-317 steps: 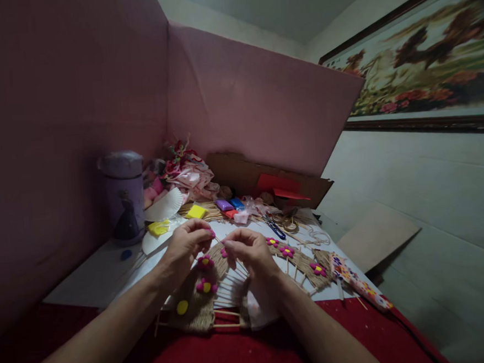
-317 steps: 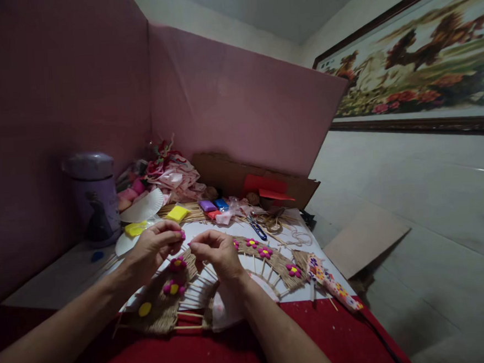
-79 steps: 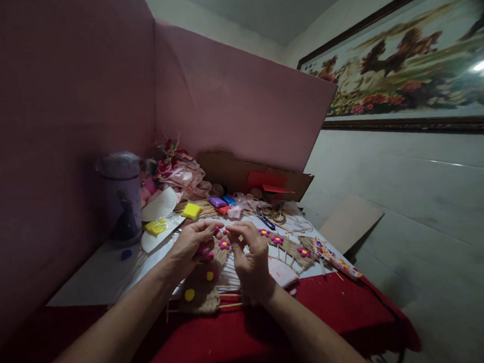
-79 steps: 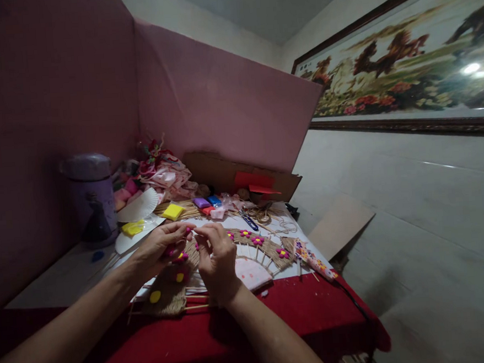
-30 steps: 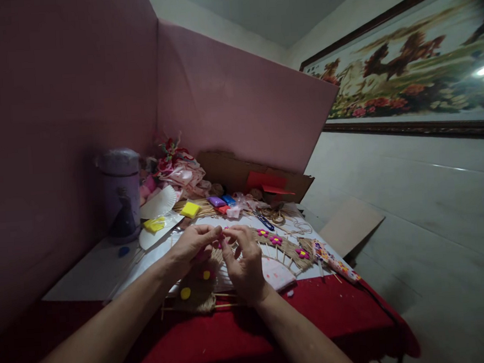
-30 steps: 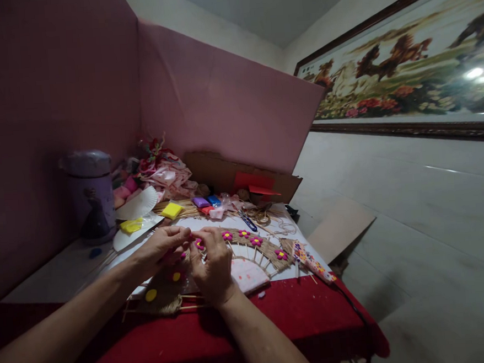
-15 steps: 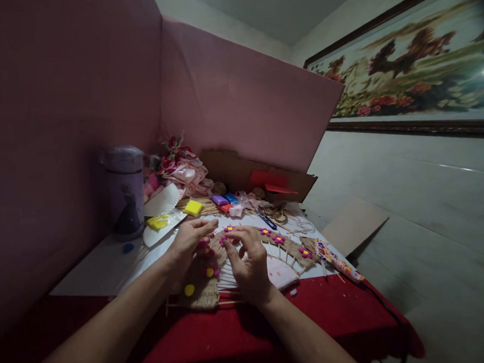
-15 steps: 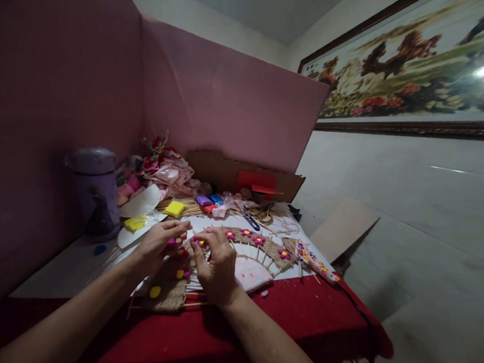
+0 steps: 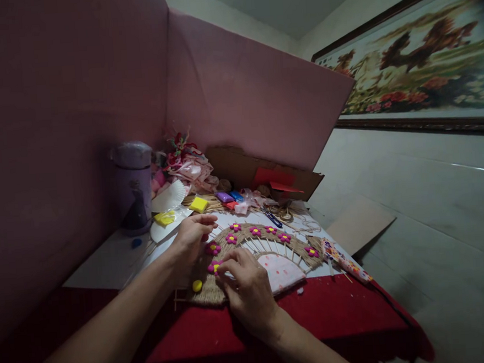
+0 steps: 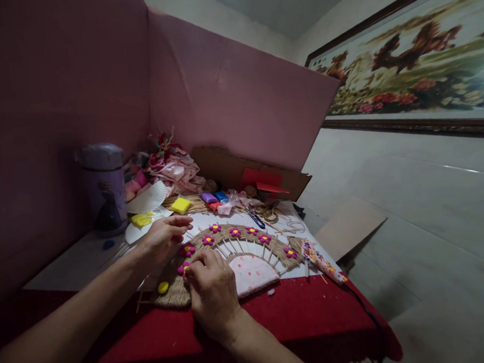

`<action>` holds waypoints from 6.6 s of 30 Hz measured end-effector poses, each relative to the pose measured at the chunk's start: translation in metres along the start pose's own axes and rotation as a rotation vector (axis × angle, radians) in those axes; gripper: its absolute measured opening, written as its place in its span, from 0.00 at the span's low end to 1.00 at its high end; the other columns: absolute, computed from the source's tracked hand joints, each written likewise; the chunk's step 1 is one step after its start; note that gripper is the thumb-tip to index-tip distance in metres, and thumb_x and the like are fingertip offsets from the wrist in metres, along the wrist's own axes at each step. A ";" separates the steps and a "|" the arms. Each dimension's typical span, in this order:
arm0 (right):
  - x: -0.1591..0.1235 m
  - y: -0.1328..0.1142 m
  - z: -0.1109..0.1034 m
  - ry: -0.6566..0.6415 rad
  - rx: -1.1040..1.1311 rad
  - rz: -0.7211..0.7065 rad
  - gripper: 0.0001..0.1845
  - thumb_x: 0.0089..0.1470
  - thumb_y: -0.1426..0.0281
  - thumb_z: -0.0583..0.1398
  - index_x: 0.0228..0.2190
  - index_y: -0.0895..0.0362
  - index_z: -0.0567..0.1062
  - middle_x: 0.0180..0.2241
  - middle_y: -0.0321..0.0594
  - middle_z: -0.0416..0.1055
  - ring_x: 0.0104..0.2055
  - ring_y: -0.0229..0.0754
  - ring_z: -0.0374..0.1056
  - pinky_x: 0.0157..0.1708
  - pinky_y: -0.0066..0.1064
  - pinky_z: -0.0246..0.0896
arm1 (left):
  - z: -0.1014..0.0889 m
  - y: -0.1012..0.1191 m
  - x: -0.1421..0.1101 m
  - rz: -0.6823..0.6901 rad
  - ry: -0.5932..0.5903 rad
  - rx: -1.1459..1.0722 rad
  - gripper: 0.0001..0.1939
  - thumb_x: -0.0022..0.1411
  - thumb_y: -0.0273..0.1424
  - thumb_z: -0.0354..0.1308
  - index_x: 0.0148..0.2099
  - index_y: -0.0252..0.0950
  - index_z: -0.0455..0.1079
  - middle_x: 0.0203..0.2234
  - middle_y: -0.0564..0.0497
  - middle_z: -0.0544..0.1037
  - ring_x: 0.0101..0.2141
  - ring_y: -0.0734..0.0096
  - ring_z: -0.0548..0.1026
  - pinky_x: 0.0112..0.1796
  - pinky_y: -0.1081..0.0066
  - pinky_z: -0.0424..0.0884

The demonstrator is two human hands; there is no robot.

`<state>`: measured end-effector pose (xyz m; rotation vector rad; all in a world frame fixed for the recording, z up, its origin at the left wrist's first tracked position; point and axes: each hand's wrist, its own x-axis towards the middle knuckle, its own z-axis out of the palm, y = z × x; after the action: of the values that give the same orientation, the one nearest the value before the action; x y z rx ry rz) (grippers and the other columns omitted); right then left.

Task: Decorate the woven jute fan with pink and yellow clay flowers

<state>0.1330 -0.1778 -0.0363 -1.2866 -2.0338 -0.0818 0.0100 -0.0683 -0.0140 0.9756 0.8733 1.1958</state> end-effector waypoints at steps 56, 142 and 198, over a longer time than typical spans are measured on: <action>-0.017 0.005 -0.004 -0.039 -0.087 -0.076 0.22 0.49 0.78 0.54 0.46 0.52 0.70 0.42 0.44 0.62 0.44 0.47 0.57 0.40 0.38 0.57 | 0.005 0.002 0.000 0.045 0.127 0.024 0.10 0.32 0.20 0.58 0.25 0.31 0.71 0.22 0.50 0.73 0.20 0.77 0.65 0.23 0.73 0.59; -0.011 0.010 -0.001 0.011 0.055 0.142 0.29 0.39 0.87 0.50 0.40 0.51 0.73 0.43 0.41 0.63 0.48 0.47 0.55 0.47 0.41 0.53 | 0.004 0.002 0.000 0.029 0.127 0.047 0.11 0.34 0.19 0.57 0.26 0.30 0.72 0.21 0.51 0.72 0.20 0.77 0.66 0.22 0.74 0.59; 0.053 0.031 0.000 0.165 0.084 -0.109 0.06 0.56 0.72 0.52 0.34 0.56 0.69 0.36 0.42 0.65 0.39 0.42 0.62 0.38 0.32 0.58 | 0.010 0.011 -0.015 -0.019 -0.345 -0.181 0.10 0.51 0.32 0.61 0.35 0.32 0.71 0.27 0.49 0.73 0.24 0.76 0.69 0.24 0.77 0.63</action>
<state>0.1447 -0.1216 -0.0141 -1.0813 -1.9441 -0.1470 0.0131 -0.0832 0.0004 0.9861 0.4916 1.0303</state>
